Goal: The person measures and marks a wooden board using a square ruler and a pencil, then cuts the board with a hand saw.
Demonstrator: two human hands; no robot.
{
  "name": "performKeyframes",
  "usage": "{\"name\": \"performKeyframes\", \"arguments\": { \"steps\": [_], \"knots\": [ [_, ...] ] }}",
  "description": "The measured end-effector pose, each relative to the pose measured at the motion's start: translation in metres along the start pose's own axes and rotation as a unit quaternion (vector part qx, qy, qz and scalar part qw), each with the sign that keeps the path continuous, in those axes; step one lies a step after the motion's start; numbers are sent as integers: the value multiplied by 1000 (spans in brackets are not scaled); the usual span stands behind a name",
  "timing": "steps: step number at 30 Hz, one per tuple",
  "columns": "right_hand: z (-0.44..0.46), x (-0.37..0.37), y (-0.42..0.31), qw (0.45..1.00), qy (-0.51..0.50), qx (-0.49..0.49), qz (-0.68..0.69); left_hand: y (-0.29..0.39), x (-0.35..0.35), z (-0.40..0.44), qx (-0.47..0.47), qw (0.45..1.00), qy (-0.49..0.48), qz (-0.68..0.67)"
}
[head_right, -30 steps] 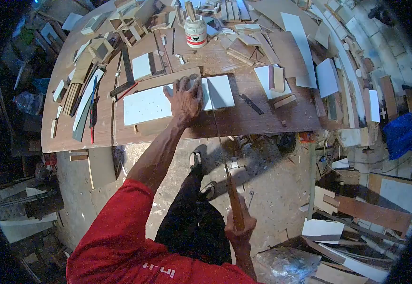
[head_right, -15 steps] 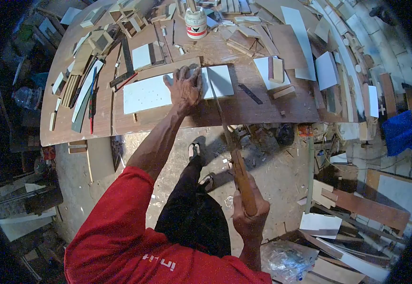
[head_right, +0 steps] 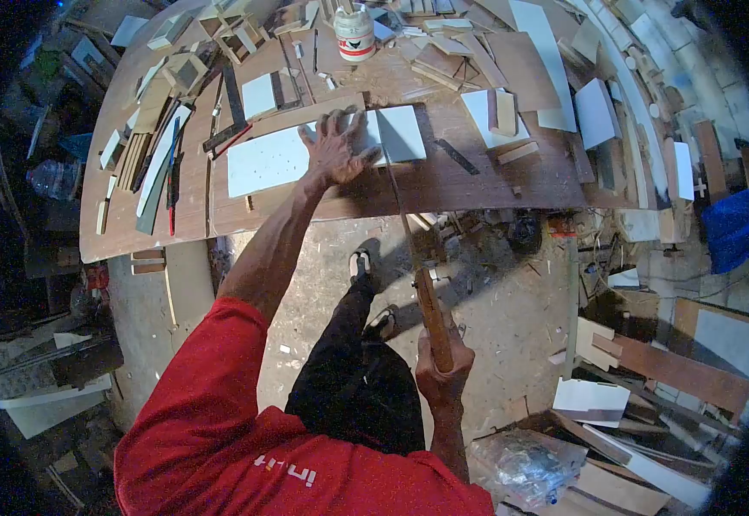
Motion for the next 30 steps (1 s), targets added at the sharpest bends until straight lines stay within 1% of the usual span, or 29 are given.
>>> {"name": "performKeyframes", "arguments": {
  "steps": [4, 6, 8, 10, 12, 16, 18, 19, 21, 23, 25, 27, 28, 30],
  "knots": [
    [-1, -3, 16, 1000, 8, 10, 3, -1, -1, 3, -9, 1000, -21, 1],
    [-2, -5, 19, 1000, 2, -15, 24, -2, -1, 4, -11, 1000, -24, 9],
    [-4, -9, 28, 1000, 8, -16, 24, -2, -1, 3, -11, 999, -27, 17],
    [-5, -12, 31, 999, 12, -16, 25, -4, -1, 3, -22, 1000, -18, -7],
    [-7, -14, 31, 1000, 9, 1, -2, -4, -2, 3, -19, 1000, -23, 0],
    [-11, -21, 45, 1000, 12, 29, 3, -3, -3, 5, -12, 999, -32, 26],
    [-11, -23, 46, 999, 24, -12, 20, -4, -4, 5, -8, 999, -29, 20],
    [-10, -23, 51, 999, 24, -13, 18, -4, -6, 5, -4, 1000, -24, 13],
    [-10, -23, 63, 999, 16, 47, -10, -4, -8, 5, -10, 1000, -23, 11],
    [-14, -22, 62, 999, 33, 38, 16, -4, -4, 6, -16, 1000, -20, 13],
    [-19, -19, 63, 998, 50, 26, 38, -2, -2, 5, -2, 999, -32, -1],
    [-21, -18, 64, 995, 73, 53, 53, 0, 2, 4, -1, 999, -33, -6],
    [-19, -18, 58, 995, 73, 51, 53, 0, 2, 4, 0, 999, -31, -10],
    [-9, -21, 48, 997, 58, 18, 54, -2, 1, 4, -3, 1000, -26, -13]
  ]
}}
Point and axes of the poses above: each hand's wrist, its own z-axis towards the middle knuckle, its own x-axis out of the back of the hand, y = z × x, the point moved 1 cm from there along z, towards the middle knuckle, and after that the axes turned 8 degrees about y, right-handed, at the moved point
